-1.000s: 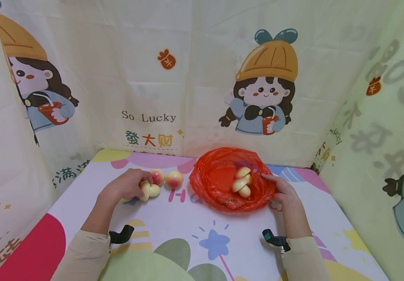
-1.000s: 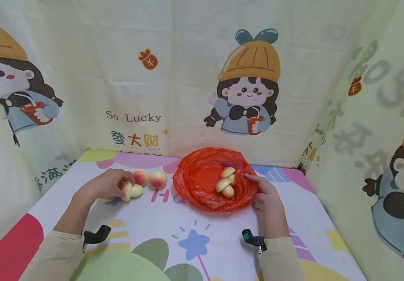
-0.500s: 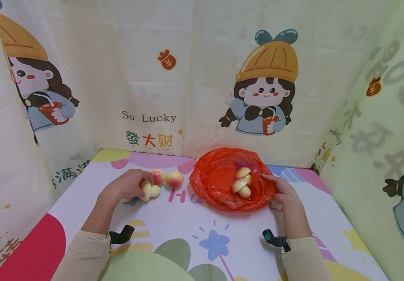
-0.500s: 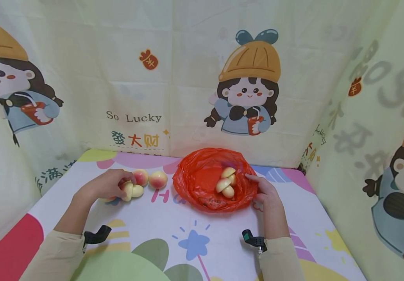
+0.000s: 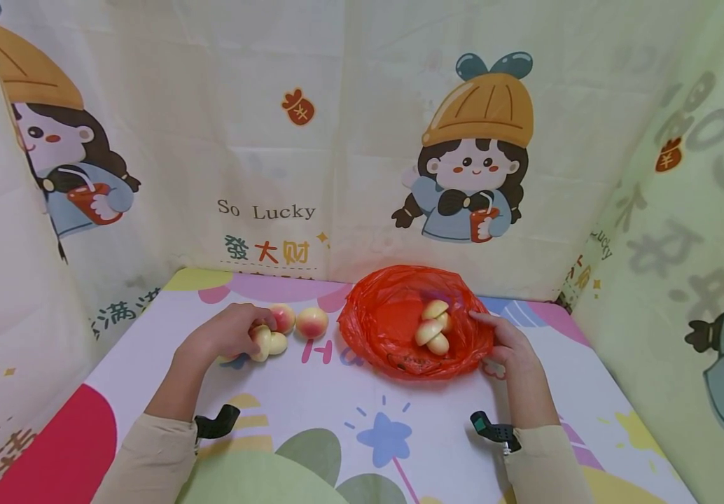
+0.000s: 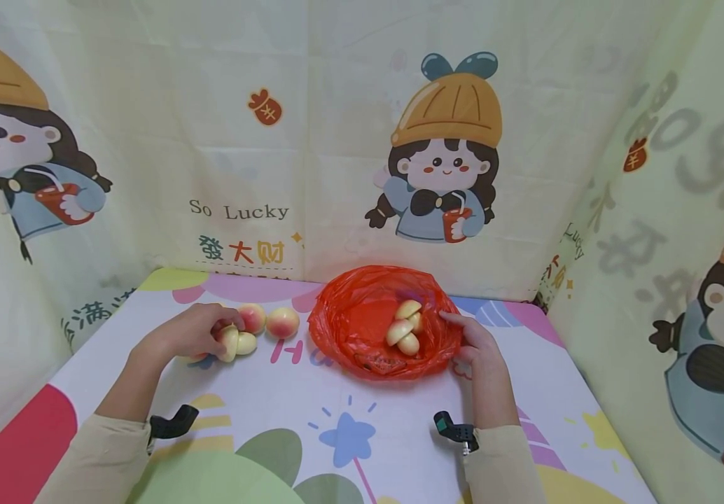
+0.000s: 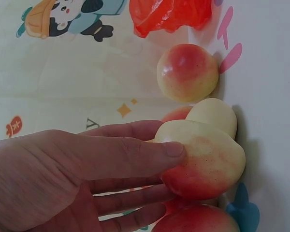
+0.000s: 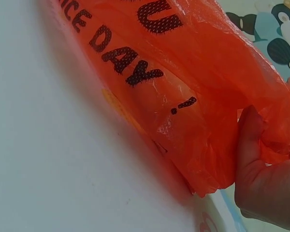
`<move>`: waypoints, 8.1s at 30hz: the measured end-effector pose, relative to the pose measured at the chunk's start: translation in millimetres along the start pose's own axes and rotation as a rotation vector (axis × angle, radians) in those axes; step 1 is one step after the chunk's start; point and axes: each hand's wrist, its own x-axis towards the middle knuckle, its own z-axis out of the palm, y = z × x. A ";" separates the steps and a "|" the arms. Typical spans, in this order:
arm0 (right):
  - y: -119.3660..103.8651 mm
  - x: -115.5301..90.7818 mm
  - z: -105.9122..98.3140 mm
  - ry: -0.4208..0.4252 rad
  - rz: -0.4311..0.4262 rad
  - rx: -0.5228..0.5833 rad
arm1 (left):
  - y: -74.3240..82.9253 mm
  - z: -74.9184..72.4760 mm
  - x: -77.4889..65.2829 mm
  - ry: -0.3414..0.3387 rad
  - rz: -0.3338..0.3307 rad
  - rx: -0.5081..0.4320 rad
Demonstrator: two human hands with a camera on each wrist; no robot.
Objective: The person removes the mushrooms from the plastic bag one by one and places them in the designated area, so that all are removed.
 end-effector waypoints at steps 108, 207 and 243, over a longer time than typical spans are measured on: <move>1.6 4.4 1.9 0.051 0.002 0.057 | 195.1 120.7 182.1 -0.209 0.259 0.004; 2.3 0.3 3.4 0.024 -0.019 0.020 | 98.1 34.7 55.2 0.064 0.178 -0.110; 3.2 3.2 0.6 0.044 0.009 0.021 | 44.9 28.1 23.9 0.083 0.115 -0.083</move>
